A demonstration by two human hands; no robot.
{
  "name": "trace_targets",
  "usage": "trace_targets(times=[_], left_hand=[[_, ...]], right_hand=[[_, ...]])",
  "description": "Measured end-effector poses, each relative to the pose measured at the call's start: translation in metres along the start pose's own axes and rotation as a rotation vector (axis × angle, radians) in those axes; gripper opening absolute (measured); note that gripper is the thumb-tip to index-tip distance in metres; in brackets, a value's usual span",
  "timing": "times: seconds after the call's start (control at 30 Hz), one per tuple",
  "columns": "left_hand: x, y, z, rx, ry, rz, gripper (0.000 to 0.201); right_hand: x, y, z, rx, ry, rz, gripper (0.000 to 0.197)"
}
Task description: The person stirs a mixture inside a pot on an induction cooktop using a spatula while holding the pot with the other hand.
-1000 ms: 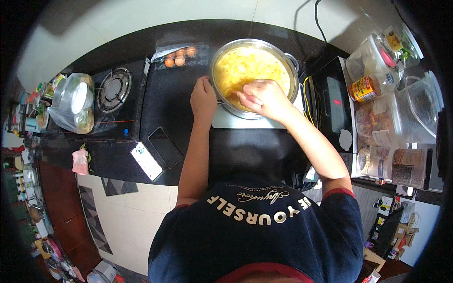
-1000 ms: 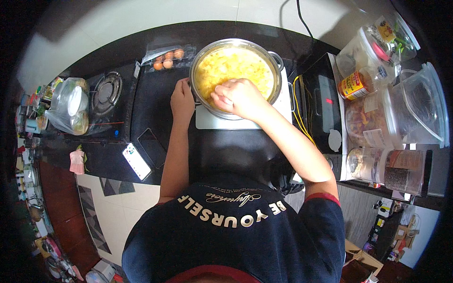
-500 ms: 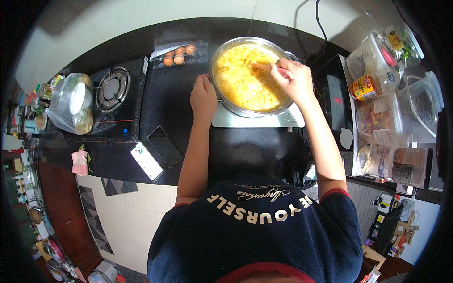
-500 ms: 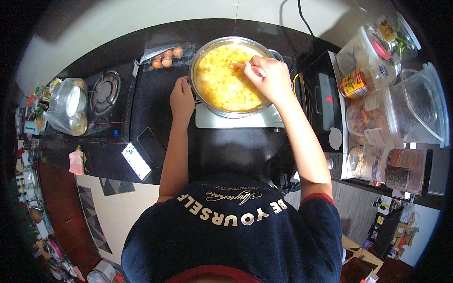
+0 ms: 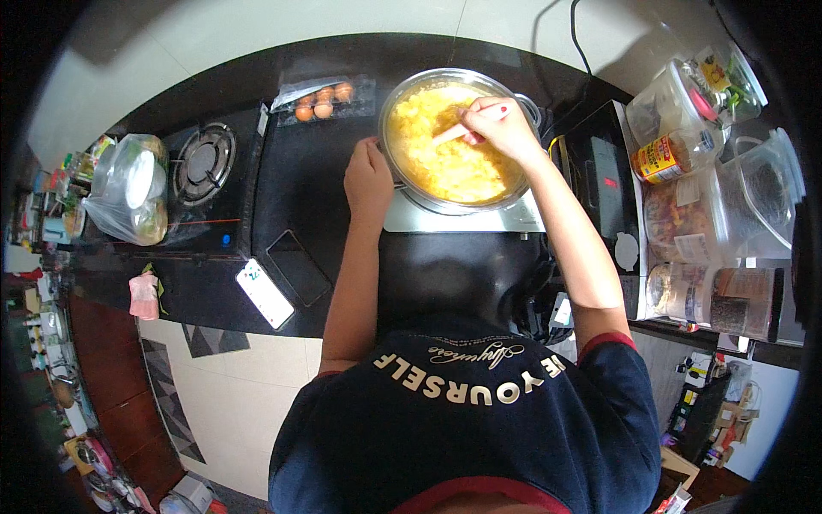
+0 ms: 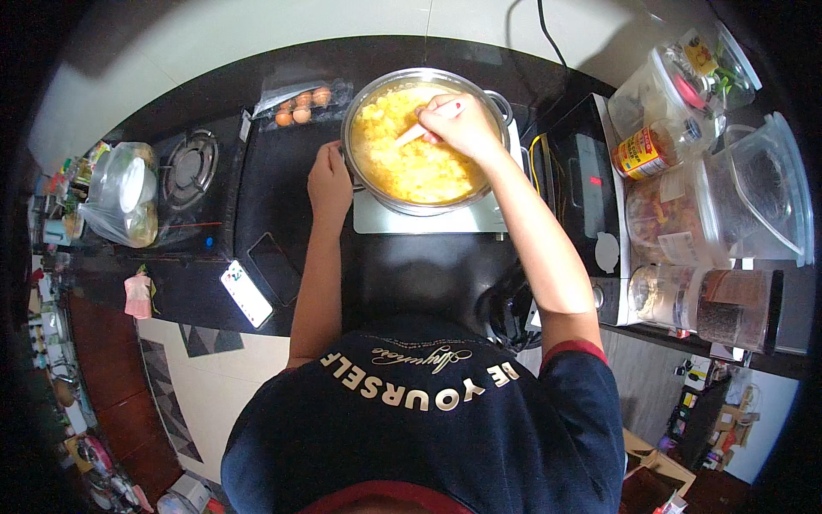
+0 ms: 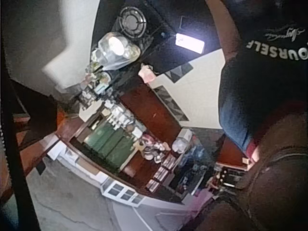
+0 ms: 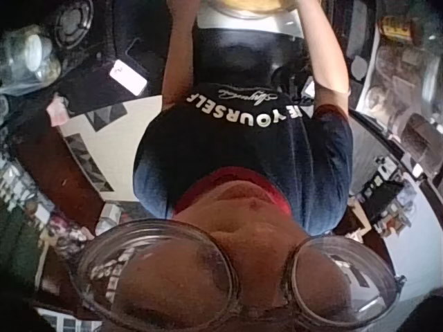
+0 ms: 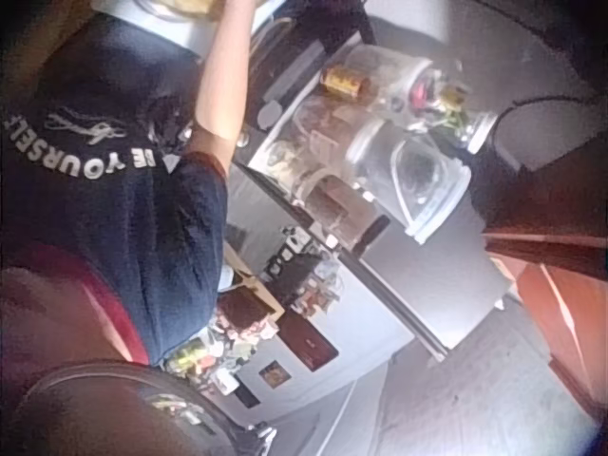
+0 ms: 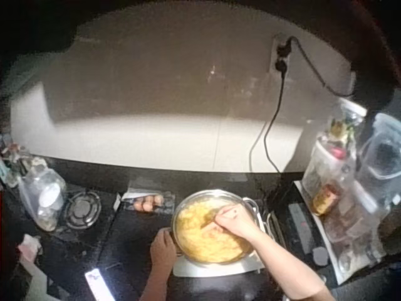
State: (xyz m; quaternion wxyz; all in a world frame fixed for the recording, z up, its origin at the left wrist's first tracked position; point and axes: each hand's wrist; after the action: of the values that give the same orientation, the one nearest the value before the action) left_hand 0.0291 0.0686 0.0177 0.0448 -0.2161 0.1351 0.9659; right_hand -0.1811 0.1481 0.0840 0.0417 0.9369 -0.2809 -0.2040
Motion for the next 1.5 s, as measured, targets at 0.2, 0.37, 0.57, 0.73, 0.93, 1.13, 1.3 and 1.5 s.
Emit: trace_targets(times=[0.2, 0.37, 0.57, 0.73, 0.93, 1.13, 1.3, 1.5], left_hand=[[0.004, -0.001, 0.002, 0.002, -0.004, -0.004, 0.033], [0.001, -0.001, 0.004, -0.013, -0.005, -0.012, 0.033], [0.0, -0.002, 0.005, 0.01, 0.011, -0.007, 0.033], [0.0, -0.001, 0.005, 0.008, -0.001, 0.002, 0.032], [-0.001, -0.001, 0.005, -0.021, -0.002, -0.019, 0.032], [-0.001, -0.001, 0.007, -0.001, 0.005, -0.014, 0.032], [0.001, 0.0, 0.002, -0.011, -0.003, -0.011, 0.032], [-0.001, -0.002, 0.009, -0.021, -0.018, -0.014, 0.033]], right_hand=[[-0.02, -0.006, -0.003, 0.209, 0.177, -0.21, 0.021], [-0.059, -0.013, -0.018, 0.258, 0.141, -0.059, 0.022], [-0.094, -0.018, -0.075, -0.01, -0.039, 0.143, 0.021], [-0.065, -0.025, -0.081, -0.122, -0.079, 0.205, 0.022], [-0.024, -0.029, -0.064, -0.228, -0.27, -0.042, 0.021], [-0.004, -0.025, -0.042, -0.235, -0.452, -0.076, 0.018], [-0.008, -0.027, -0.046, -0.134, -0.483, -0.131, 0.014], [-0.023, -0.031, -0.027, 0.069, -0.139, -0.181, 0.017]])
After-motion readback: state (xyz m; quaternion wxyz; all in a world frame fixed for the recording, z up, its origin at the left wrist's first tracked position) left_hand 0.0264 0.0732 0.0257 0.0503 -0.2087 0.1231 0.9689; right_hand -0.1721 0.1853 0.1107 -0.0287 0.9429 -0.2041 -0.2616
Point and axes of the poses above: each hand's wrist, its own y-axis towards the middle knuckle, its own x-axis out of the palm, z = x × y, and after that the axes turned 10 degrees about z, right-handed
